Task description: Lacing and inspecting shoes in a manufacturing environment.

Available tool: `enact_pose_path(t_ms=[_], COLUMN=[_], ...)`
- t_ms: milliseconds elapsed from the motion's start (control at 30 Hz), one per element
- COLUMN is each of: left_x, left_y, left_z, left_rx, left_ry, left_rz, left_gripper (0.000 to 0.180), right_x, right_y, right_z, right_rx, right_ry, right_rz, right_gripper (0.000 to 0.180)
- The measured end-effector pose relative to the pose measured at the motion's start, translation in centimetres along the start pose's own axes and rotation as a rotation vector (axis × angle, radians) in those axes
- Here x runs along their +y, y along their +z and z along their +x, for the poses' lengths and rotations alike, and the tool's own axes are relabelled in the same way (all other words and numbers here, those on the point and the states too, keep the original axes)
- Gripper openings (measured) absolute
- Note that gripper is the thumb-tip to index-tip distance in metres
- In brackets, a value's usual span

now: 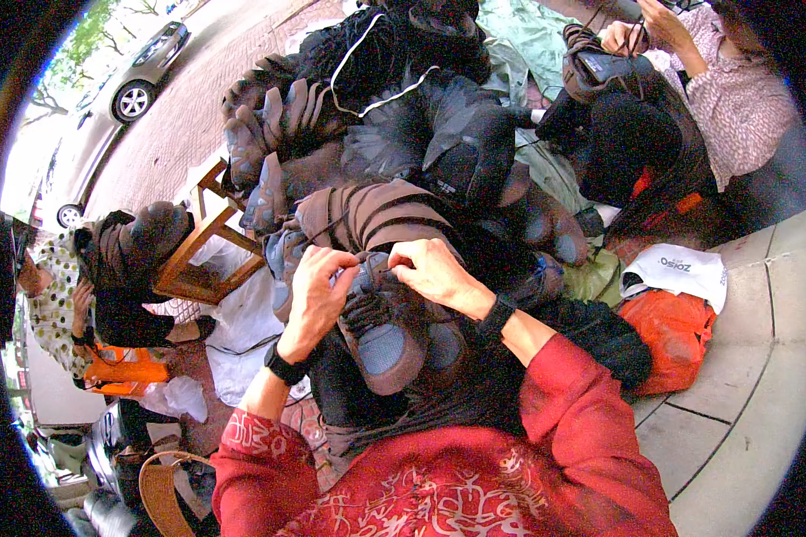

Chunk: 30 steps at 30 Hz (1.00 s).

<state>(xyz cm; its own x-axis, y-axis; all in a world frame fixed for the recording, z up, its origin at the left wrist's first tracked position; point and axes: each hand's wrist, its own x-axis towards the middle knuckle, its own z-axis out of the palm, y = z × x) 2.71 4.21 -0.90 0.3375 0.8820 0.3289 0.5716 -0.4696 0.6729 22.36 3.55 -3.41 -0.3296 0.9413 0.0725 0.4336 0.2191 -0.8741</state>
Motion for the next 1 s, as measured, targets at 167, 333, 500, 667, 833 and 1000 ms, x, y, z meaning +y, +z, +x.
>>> enact_pose_path(t_ms=[167, 333, 500, 667, 833, 1000], left_x=[-2.3, -2.7, -2.7, -2.7, -2.6, -3.1], left_y=[1.1, 1.8, 2.6, 2.9, 2.6, 2.8], left_z=[0.6, 0.3, -0.2, -0.4, -0.5, -0.2], left_rx=[-0.239, -0.202, -0.153, -0.136, -0.144, -0.215], left_ry=[0.103, 0.046, -0.020, -0.036, -0.043, -0.060], left_rz=[0.207, 0.070, -0.057, -0.080, -0.092, -0.093], left_gripper=[0.010, 0.011, 0.013, 0.011, 0.012, 0.013], right_x=[-0.5, 0.0, 0.5, -1.2, -0.3, -0.2], right_y=[0.4, 0.9, 1.0, 1.1, -0.8, -1.3], right_z=[0.5, 0.3, 0.3, 1.4, 2.1, 3.3], right_rx=[-0.012, 0.033, -0.001, -0.103, -0.260, -0.373], right_ry=[0.030, -0.133, -0.285, -0.355, -0.050, 0.030], right_rz=[0.019, -0.241, -0.313, -0.654, 0.083, 0.158], right_gripper=[0.014, 0.012, 0.007, 0.011, 0.012, 0.021])
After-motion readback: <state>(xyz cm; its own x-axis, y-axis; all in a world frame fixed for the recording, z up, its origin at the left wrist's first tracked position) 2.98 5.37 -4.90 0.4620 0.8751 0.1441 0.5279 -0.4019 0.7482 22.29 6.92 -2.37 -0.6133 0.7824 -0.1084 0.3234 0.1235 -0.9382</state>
